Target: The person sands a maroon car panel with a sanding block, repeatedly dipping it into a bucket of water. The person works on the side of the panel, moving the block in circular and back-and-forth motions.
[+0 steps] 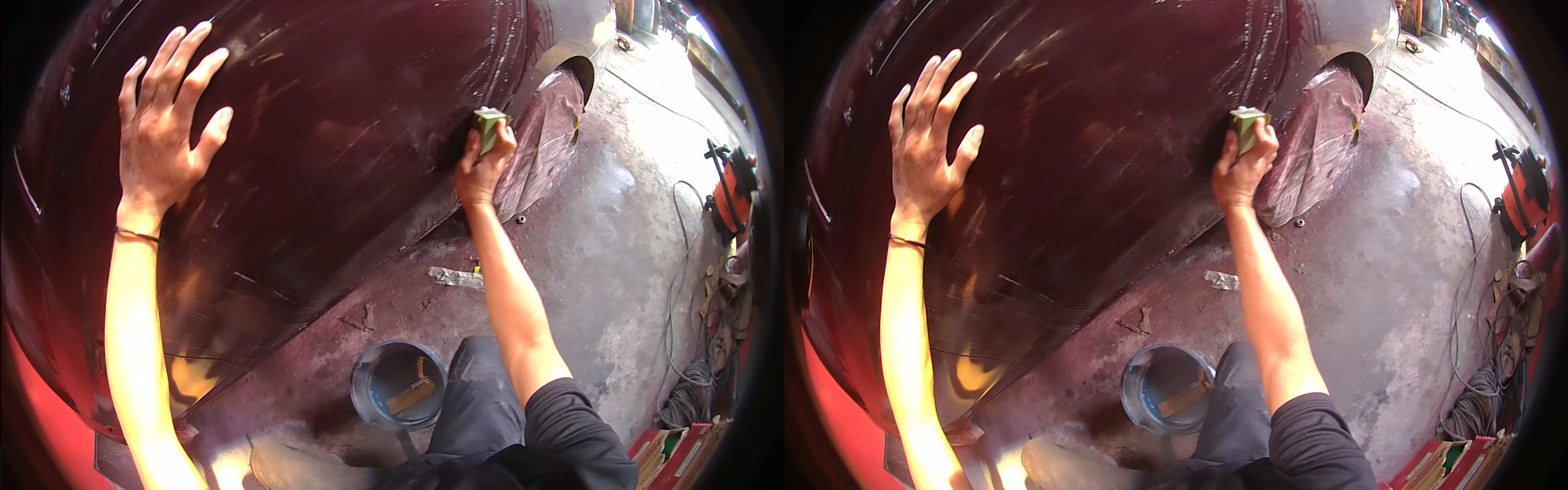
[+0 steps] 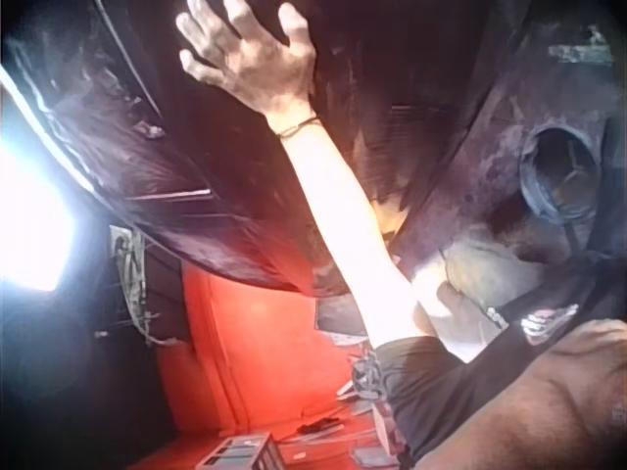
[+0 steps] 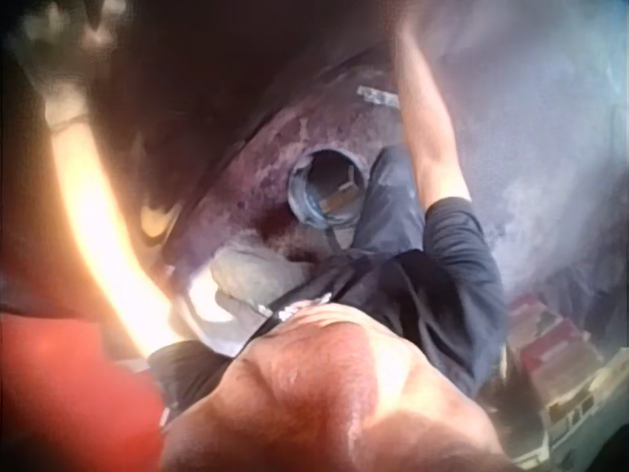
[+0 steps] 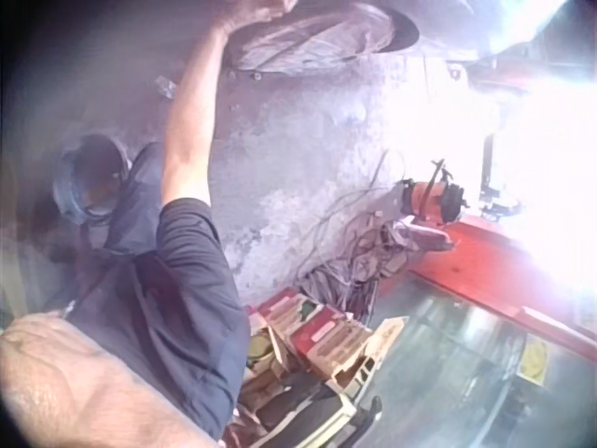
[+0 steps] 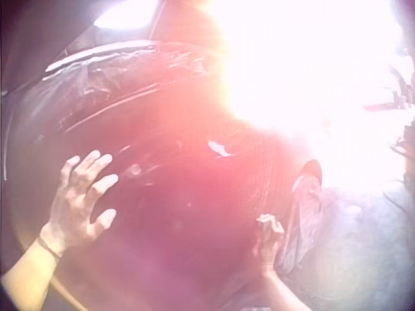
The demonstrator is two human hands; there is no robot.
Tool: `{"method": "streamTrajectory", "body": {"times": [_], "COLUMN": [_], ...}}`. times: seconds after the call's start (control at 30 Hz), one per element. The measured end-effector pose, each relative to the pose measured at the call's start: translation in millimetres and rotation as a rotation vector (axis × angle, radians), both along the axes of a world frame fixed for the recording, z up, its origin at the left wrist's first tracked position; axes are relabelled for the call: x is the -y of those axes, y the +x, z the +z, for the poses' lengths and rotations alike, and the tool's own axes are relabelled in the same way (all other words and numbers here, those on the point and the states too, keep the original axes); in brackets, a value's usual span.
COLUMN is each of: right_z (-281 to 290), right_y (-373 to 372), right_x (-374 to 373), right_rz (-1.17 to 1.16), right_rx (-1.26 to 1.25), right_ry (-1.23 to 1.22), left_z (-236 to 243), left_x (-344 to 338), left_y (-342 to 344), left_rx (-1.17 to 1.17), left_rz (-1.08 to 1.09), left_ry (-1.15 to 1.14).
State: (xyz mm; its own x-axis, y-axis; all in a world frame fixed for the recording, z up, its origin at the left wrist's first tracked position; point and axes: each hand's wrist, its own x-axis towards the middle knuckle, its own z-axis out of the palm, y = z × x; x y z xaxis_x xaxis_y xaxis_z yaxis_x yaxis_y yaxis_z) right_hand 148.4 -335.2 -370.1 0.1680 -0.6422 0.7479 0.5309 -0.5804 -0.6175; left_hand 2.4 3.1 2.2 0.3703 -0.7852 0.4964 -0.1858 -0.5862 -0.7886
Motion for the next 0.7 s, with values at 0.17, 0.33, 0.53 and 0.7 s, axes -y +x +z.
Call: {"method": "streamTrajectory", "body": {"times": [0.17,0.33,0.53,0.7], "right_z": [29.8,17.7,43.1,13.3], "right_y": [-34.4,-122.1,-71.0,-165.7], "right_x": [-95.7,-249.4,-113.0,-359.0], "right_rz": [0.042,0.121,0.07,0.139], "right_rx": [-0.205,-0.105,-0.309,-0.049], "right_ry": [0.31,0.109,0.536,0.284], "left_z": [-1.9,9.9,50.7,53.5], "left_x": [-4.0,-8.6,-81.6,-113.4], "left_y": [5.9,-24.7,-36.8,-46.9], "left_rx": [0.026,-0.092,-0.161,-0.114], "left_rz": [-0.084,-0.046,-0.135,-0.139], "left_ry": [-0.009,0.048,0.237,0.24]}}
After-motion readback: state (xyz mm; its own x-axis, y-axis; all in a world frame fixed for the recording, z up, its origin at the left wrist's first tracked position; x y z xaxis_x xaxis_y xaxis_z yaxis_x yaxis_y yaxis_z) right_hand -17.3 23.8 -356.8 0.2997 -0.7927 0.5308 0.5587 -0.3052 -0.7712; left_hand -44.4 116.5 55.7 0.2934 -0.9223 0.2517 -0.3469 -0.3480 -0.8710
